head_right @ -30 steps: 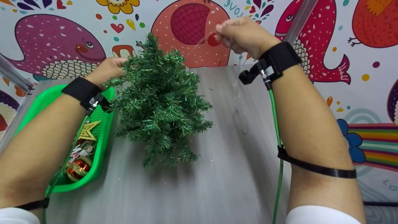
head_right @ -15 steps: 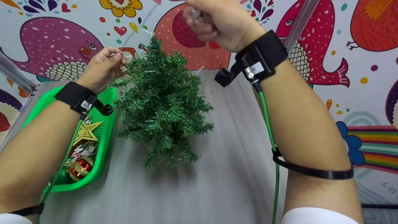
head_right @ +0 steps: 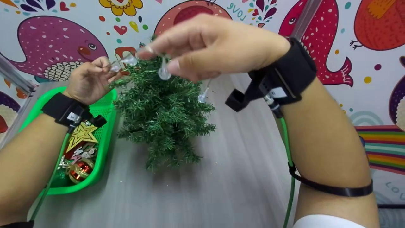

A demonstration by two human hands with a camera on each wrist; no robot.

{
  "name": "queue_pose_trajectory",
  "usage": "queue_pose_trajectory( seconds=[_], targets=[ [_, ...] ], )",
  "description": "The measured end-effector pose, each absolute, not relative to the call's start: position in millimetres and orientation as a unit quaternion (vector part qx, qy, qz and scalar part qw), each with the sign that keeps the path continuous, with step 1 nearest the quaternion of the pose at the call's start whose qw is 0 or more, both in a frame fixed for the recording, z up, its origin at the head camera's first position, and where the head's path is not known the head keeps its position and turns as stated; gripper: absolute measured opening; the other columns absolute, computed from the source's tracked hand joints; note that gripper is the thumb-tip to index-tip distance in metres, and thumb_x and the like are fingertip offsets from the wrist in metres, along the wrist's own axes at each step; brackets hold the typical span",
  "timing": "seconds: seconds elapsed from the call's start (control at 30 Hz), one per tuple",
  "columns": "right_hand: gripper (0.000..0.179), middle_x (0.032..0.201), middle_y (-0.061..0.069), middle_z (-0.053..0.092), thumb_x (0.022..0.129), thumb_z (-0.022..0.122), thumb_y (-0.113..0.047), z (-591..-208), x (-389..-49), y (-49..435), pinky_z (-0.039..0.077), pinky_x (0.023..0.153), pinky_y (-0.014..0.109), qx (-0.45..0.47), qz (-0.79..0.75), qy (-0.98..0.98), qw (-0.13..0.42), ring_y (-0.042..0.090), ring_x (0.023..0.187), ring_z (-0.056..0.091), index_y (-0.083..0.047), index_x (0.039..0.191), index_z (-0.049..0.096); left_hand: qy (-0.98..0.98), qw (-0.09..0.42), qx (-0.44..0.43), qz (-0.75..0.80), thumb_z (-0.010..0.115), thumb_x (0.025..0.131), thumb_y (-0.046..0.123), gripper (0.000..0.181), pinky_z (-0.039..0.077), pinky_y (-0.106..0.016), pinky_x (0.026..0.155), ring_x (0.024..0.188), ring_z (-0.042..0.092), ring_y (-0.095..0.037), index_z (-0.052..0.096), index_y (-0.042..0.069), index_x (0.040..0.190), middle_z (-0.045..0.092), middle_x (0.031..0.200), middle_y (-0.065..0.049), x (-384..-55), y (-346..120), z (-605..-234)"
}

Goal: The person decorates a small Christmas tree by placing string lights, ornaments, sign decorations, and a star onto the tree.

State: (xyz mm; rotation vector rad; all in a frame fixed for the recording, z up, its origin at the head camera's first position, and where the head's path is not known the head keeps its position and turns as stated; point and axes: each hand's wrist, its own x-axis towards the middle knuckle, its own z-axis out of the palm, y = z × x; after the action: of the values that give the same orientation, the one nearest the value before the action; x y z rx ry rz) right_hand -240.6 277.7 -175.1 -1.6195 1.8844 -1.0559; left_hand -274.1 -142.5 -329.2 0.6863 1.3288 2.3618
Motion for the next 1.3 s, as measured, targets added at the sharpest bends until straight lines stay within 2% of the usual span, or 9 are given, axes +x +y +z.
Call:
queue_pose_trajectory(
  seconds=[0.2,0.43,0.53,0.67,0.87,1.0,1.1,1.17,1.3],
  targets=[
    [0.060,0.082,0.001,0.048,0.097,0.056,0.012,-198,-209,269,0.042,0.056,0.024,-0.606,-0.338,0.677,0.245,0.003,0.063,0.042,0.009,0.154,0.039,0.469,0.169,0.271,0.824,0.052,0.099,0.016,0.025,0.039,-0.026,0.069,0.068,0.050,-0.015,0.055,0.014,0.074,0.053,0.073,0.002,-269,-150,-333],
    [0.059,0.066,-0.016,0.032,0.107,0.057,-0.011,-194,-147,239,0.034,0.049,0.016,-0.584,-0.220,0.749,0.224,-0.008,0.051,0.025,-0.024,0.161,0.039,0.480,0.201,0.294,0.802,0.067,0.097,0.014,0.025,0.046,-0.023,0.072,0.074,0.055,-0.012,0.060,0.014,0.072,0.061,0.075,0.004,-263,-158,-339],
    [0.059,0.068,-0.013,0.035,0.106,0.054,-0.002,-201,-138,236,0.039,0.055,0.016,-0.593,-0.254,0.737,0.202,-0.007,0.057,0.035,-0.016,0.161,0.038,0.473,0.221,0.320,0.791,0.066,0.097,0.010,0.022,0.046,-0.023,0.073,0.078,0.056,-0.011,0.064,0.013,0.075,0.063,0.079,0.003,-259,-163,-339],
    [0.059,0.080,-0.001,0.051,0.099,0.046,0.016,-221,-144,231,0.047,0.067,0.022,-0.630,-0.369,0.671,0.127,0.007,0.076,0.051,0.006,0.157,0.036,0.419,0.238,0.345,0.805,0.064,0.097,0.006,0.021,0.048,-0.024,0.075,0.080,0.061,-0.014,0.066,0.008,0.075,0.069,0.083,-0.002,-258,-164,-336],
    [0.059,0.083,0.005,0.059,0.096,0.041,0.020,-237,-152,218,0.049,0.069,0.022,-0.674,-0.420,0.607,0.034,0.013,0.075,0.054,0.008,0.154,0.040,0.402,0.237,0.348,0.813,0.062,0.094,0.004,0.022,0.048,-0.025,0.074,0.078,0.059,-0.016,0.063,0.007,0.072,0.065,0.079,-0.003,-258,-156,-333],
    [0.073,0.082,0.000,0.060,0.085,0.051,0.023,-242,-133,213,0.050,0.066,0.011,-0.699,-0.359,0.616,0.053,0.005,0.067,0.051,-0.001,0.153,0.047,0.421,0.246,0.367,0.792,0.057,0.093,0.002,0.024,0.044,-0.026,0.074,0.078,0.055,-0.016,0.056,0.008,0.070,0.062,0.079,-0.001,-257,-157,-337],
    [0.068,0.082,-0.005,0.056,0.091,0.061,0.013,-249,-117,213,0.039,0.062,0.004,-0.701,-0.286,0.649,0.074,-0.001,0.064,0.043,-0.008,0.155,0.049,0.436,0.249,0.382,0.776,0.056,0.095,0.002,0.026,0.043,-0.026,0.073,0.078,0.054,-0.015,0.052,0.008,0.070,0.060,0.079,0.001,-256,-162,-342],
    [0.061,0.092,-0.007,0.063,0.098,0.064,0.002,-254,-111,215,0.036,0.062,0.003,-0.698,-0.235,0.672,0.077,-0.003,0.067,0.047,-0.013,0.155,0.050,0.460,0.249,0.382,0.762,0.054,0.096,0.001,0.027,0.042,-0.024,0.073,0.078,0.052,-0.013,0.051,0.009,0.071,0.059,0.078,0.003,-255,-166,-345],
    [0.052,0.119,-0.009,0.072,0.104,0.062,-0.011,-265,-111,223,0.048,0.073,0.008,-0.668,-0.194,0.707,0.131,-0.002,0.088,0.066,-0.022,0.154,0.051,0.554,0.243,0.351,0.715,0.051,0.093,-0.002,0.028,0.043,-0.023,0.076,0.079,0.049,-0.011,0.055,0.016,0.072,0.056,0.078,0.007,-252,-171,-351]
  ],
)
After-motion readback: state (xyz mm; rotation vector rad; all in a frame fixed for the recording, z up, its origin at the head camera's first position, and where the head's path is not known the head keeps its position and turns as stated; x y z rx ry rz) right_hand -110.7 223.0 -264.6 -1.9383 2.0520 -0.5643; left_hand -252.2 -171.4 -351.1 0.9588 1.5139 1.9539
